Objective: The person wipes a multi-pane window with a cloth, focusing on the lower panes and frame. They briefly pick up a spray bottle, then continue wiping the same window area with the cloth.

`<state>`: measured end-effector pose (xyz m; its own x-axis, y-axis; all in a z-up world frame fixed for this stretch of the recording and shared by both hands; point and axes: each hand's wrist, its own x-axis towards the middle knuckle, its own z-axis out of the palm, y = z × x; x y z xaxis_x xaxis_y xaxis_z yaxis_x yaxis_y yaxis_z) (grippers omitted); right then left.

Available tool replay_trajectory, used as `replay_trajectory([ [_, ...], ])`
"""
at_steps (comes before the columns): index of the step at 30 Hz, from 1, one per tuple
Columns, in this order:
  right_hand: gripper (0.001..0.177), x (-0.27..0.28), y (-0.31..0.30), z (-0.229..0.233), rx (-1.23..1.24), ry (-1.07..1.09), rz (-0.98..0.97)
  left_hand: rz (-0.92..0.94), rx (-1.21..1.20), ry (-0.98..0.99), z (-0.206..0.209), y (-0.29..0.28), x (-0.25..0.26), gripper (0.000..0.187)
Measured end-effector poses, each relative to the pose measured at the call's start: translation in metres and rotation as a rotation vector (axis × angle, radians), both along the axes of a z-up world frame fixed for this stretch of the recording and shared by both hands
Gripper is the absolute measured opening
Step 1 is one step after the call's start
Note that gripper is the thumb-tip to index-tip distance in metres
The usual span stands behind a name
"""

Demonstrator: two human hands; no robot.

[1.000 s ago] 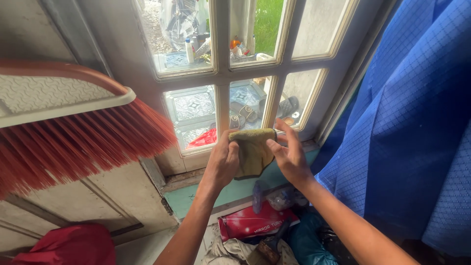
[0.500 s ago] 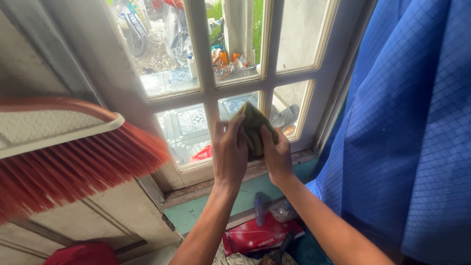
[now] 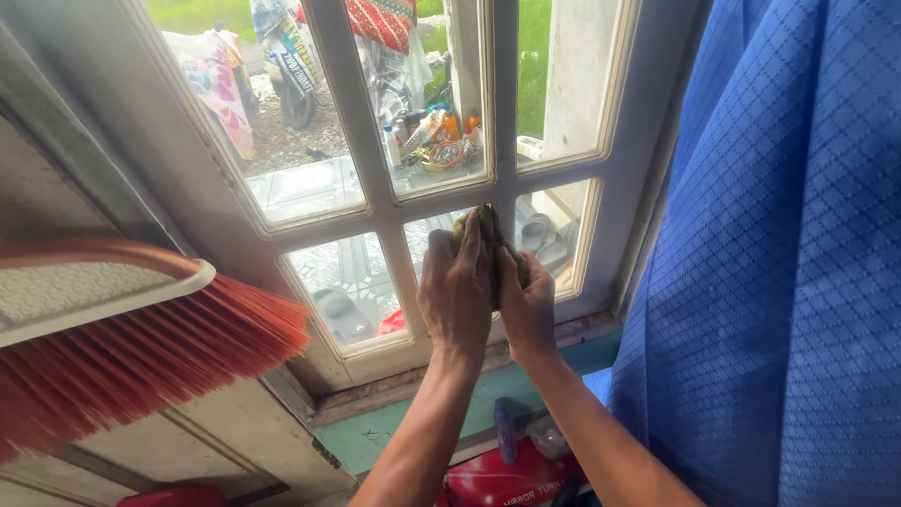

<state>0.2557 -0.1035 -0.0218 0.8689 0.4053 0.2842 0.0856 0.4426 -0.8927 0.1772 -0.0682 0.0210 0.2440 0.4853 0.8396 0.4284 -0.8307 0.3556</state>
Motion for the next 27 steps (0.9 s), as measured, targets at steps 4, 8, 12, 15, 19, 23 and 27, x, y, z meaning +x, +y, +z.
replay_trajectory([
  [4, 0.034, 0.006, -0.005, 0.001, -0.024, -0.091, -0.011, 0.012, 0.014, -0.057, -0.001, -0.003, 0.007, 0.040],
  [8, 0.032, 0.003, -0.014, 0.018, -0.035, -0.153, -0.039, -0.026, 0.015, -0.107, -0.009, 0.006, 0.027, 0.040],
  [12, 0.028, 0.011, -0.019, 0.010, -0.094, -0.228, -0.064, -0.033, -0.060, -0.211, -0.007, -0.001, 0.034, 0.037],
  [15, 0.026, 0.017, -0.029, 0.014, -0.148, -0.274, -0.088, 0.006, -0.081, -0.244, 0.006, -0.015, 0.031, 0.028],
  [19, 0.028, 0.007, -0.032, 0.009, -0.170, -0.280, -0.066, 0.006, -0.059, -0.213, -0.007, -0.007, 0.026, 0.026],
  [23, 0.027, 0.015, -0.031, 0.015, -0.140, -0.270, -0.084, 0.037, -0.063, -0.337, -0.006, 0.004, 0.037, 0.022],
  [27, 0.024, 0.020, -0.030, 0.010, -0.147, -0.244, -0.074, 0.013, -0.074, -0.384, 0.000, -0.002, 0.035, 0.013],
])
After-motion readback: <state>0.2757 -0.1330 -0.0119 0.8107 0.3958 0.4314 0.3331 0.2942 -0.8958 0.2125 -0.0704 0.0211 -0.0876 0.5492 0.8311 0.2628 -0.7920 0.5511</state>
